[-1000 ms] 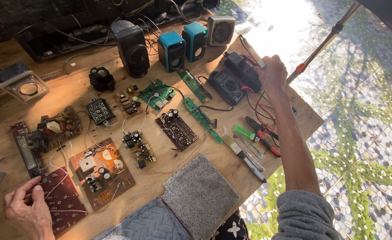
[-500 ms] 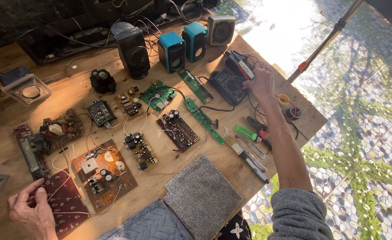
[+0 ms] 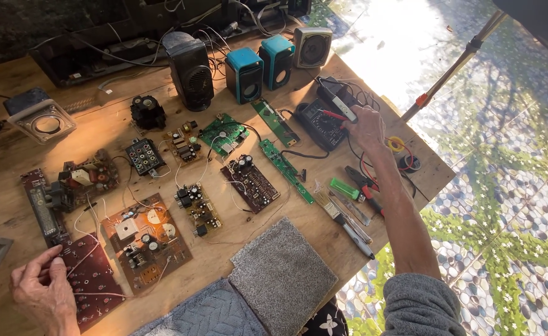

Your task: Soldering electronic components onto various circuit boards on a workbench.

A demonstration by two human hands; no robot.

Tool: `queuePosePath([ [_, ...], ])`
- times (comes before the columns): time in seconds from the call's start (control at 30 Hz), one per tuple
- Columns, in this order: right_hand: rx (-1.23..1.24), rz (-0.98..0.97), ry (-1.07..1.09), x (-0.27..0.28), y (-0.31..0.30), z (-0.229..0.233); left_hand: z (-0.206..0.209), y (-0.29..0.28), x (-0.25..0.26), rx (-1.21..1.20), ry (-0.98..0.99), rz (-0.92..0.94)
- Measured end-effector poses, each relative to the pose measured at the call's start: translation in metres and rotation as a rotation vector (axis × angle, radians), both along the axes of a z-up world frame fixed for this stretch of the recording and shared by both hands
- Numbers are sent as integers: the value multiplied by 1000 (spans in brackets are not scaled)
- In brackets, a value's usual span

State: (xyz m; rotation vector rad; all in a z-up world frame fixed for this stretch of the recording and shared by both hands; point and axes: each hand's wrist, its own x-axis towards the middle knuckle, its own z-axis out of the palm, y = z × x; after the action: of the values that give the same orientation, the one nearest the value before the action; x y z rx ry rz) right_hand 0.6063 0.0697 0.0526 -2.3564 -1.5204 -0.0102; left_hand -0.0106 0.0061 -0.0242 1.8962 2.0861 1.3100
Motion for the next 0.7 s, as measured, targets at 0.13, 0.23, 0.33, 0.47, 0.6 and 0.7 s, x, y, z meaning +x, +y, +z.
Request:
queuePosePath([
  [0.13,-27,-10,-14,-5,-4,9,1,1,2,-23,-56,12],
  [0.23,123,54,-3,-23,-4,30,2,1,1,8,-16,19],
  [0.33,325,3,449,-75,-18,81,1,1,0,-25,-16,16],
  [0.47,794,226,1421,-114,-9,104,4,2,3,-26,-39,35],
  [0.6,908,112,1357,-158,8,102,5,3,0,-39,-26,64],
  [0.7,904,167,1207,-185,18,88,6,3,0,-48,-54,47],
])
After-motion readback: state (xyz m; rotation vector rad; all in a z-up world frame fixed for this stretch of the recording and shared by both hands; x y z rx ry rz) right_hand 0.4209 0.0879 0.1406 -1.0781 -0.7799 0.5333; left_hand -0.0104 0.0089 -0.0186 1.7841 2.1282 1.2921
